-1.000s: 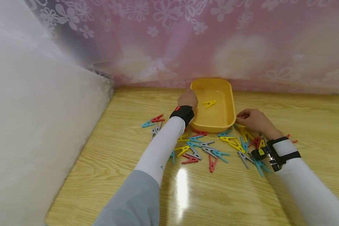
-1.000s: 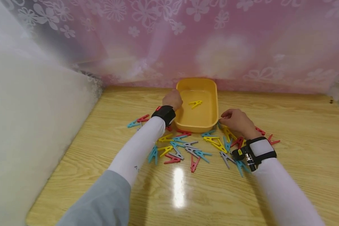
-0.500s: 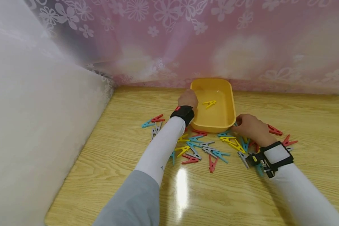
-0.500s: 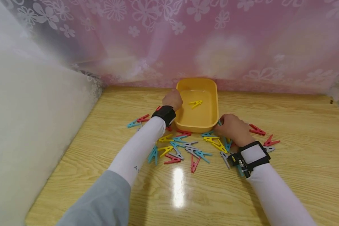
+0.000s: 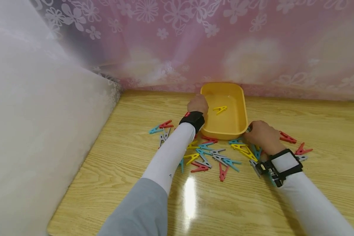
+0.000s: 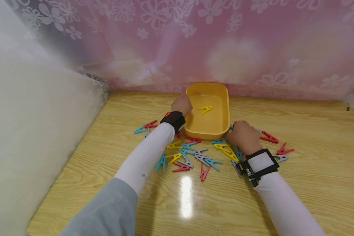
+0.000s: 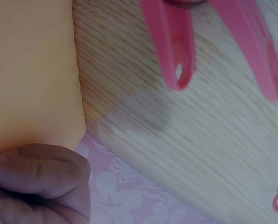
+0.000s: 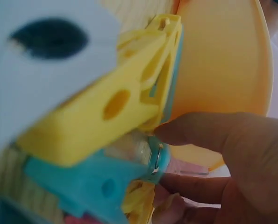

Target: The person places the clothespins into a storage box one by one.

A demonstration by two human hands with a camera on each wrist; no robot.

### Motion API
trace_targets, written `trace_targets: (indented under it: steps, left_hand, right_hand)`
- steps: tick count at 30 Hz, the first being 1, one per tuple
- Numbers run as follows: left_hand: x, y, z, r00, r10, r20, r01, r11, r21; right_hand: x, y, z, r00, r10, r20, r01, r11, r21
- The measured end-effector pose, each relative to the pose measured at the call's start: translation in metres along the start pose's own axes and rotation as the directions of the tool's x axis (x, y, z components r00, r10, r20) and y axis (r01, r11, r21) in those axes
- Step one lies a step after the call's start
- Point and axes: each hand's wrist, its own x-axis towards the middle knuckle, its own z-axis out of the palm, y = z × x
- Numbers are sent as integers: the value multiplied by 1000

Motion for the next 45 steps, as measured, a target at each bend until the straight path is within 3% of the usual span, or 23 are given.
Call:
trace_targets:
  steps: [9, 15, 21, 25, 29, 39, 45]
  left_hand:
    - [1, 1, 2, 1000, 20, 5, -20, 999, -32]
    - [1, -1, 1, 1000, 28, -10, -29, 999, -31]
    - [2, -5, -2, 999, 27, -22, -28, 998, -58]
    - [3, -5, 0, 999, 29, -25, -30, 998, -46]
    - [0, -4, 1, 999, 25, -32, -26, 999, -45]
    - [-3, 0, 0, 1000, 21, -14, -22, 997, -68]
    - [-1, -3, -1, 1000, 10, -6, -10, 998, -56]
  right_hand:
    - [-6, 10, -12, 1000, -1, -20, 1, 999, 35]
    - [-7, 14, -31, 991, 37, -129, -31, 998, 48]
    - [-2, -6, -44, 953, -103, -284, 134, 986, 94]
    - [9, -27, -44, 943, -228, -244, 253, 965, 74]
    - [21, -43, -40, 944, -287, -165, 295, 955, 25]
    - [36, -53, -28, 944, -305, -130, 306, 952, -11]
    - [36, -47, -26, 940, -295, -173, 309, 949, 61]
